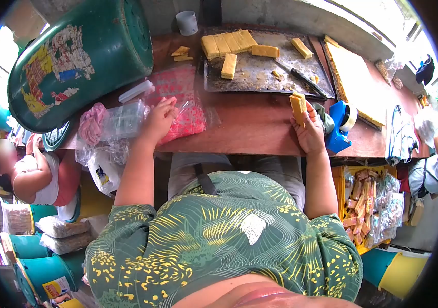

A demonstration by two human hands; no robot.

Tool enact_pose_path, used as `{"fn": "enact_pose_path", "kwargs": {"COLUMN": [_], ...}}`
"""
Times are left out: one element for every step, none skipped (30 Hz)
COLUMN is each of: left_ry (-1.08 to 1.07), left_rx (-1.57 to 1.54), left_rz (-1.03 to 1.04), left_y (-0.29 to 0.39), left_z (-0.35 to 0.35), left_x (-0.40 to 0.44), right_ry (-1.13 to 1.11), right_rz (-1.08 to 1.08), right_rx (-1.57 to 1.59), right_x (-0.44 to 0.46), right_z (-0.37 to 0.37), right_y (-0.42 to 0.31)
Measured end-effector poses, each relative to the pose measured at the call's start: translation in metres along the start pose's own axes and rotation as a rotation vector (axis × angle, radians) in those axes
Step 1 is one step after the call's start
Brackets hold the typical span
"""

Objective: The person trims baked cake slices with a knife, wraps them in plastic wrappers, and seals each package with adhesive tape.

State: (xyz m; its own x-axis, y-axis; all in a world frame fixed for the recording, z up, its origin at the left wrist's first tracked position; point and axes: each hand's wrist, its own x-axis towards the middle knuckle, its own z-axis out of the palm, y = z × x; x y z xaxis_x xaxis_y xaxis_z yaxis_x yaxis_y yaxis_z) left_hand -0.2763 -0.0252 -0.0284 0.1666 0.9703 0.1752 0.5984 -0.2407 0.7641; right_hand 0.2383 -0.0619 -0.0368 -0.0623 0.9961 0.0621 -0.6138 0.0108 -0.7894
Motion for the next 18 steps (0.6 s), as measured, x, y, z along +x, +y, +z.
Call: {"fn": "enact_pose_path", "kwargs": {"left_ry": [-0.027, -0.053, -0.077, -0.076, -0.076, -0.069, -0.062, -0.048, -0.035, -0.024, -0.013, -0.001, -0.012, -0.022, -0.033, -0.008, 0.015, 0.035], "left_rx": [0.054, 0.108, 0.163, 0.21, 0.258, 0.262, 0.266, 0.227, 0.189, 0.162, 0.137, 0.111, 0.144, 0.177, 0.209, 0.12, 0.029, -0.061], "left_rz": [-0.002, -0.003, -0.004, 0.002, 0.008, 0.004, 0.0, -0.013, -0.025, -0.008, 0.007, 0.022, 0.042, 0.063, 0.083, -0.024, -0.128, -0.229], "left_y": [0.002, 0.003, 0.013, 0.03, 0.051, 0.053, 0.055, 0.042, 0.031, 0.024, 0.017, 0.014, 0.011, 0.008, 0.009, 0.01, 0.012, 0.018], "left_z": [0.0, -0.002, -0.005, -0.007, -0.007, -0.007, -0.006, -0.005, -0.004, -0.003, -0.003, -0.004, -0.006, -0.007, -0.008, -0.01, -0.012, -0.015], "left_x": [-0.001, -0.002, -0.002, -0.005, -0.011, -0.012, -0.013, -0.012, -0.01, -0.008, -0.006, -0.005, -0.005, -0.005, -0.004, -0.003, 0.0, 0.005], "right_ry": [-0.002, -0.007, -0.013, -0.016, -0.017, -0.018, -0.014, -0.009, -0.002, 0.001, 0.005, 0.007, 0.001, -0.006, -0.012, -0.004, 0.008, 0.022], "right_rz": [-0.002, -0.004, -0.007, -0.009, -0.011, -0.013, -0.01, -0.008, -0.006, -0.009, -0.011, -0.012, -0.01, -0.008, -0.007, 0.008, 0.02, 0.029], "right_rx": [0.004, 0.008, 0.013, 0.011, 0.01, 0.009, 0.007, 0.005, 0.003, 0.002, 0.002, 0.002, 0.004, 0.006, 0.007, 0.014, 0.021, 0.028], "right_x": [-0.001, -0.001, 0.0, 0.0, 0.0, 0.0, 0.0, -0.001, -0.002, -0.002, -0.002, -0.001, -0.001, 0.0, 0.0, 0.001, 0.001, 0.002], "right_z": [0.0, 0.001, 0.002, 0.002, 0.002, 0.003, 0.003, 0.003, 0.003, 0.003, 0.004, 0.004, 0.004, 0.003, 0.004, 0.004, 0.004, 0.004], "right_y": [0.0, 0.0, 0.0, 0.0, 0.0, 0.0, 0.0, 0.0, -0.001, -0.001, -0.001, 0.0, 0.0, 0.0, -0.001, -0.001, -0.002, -0.003]}}
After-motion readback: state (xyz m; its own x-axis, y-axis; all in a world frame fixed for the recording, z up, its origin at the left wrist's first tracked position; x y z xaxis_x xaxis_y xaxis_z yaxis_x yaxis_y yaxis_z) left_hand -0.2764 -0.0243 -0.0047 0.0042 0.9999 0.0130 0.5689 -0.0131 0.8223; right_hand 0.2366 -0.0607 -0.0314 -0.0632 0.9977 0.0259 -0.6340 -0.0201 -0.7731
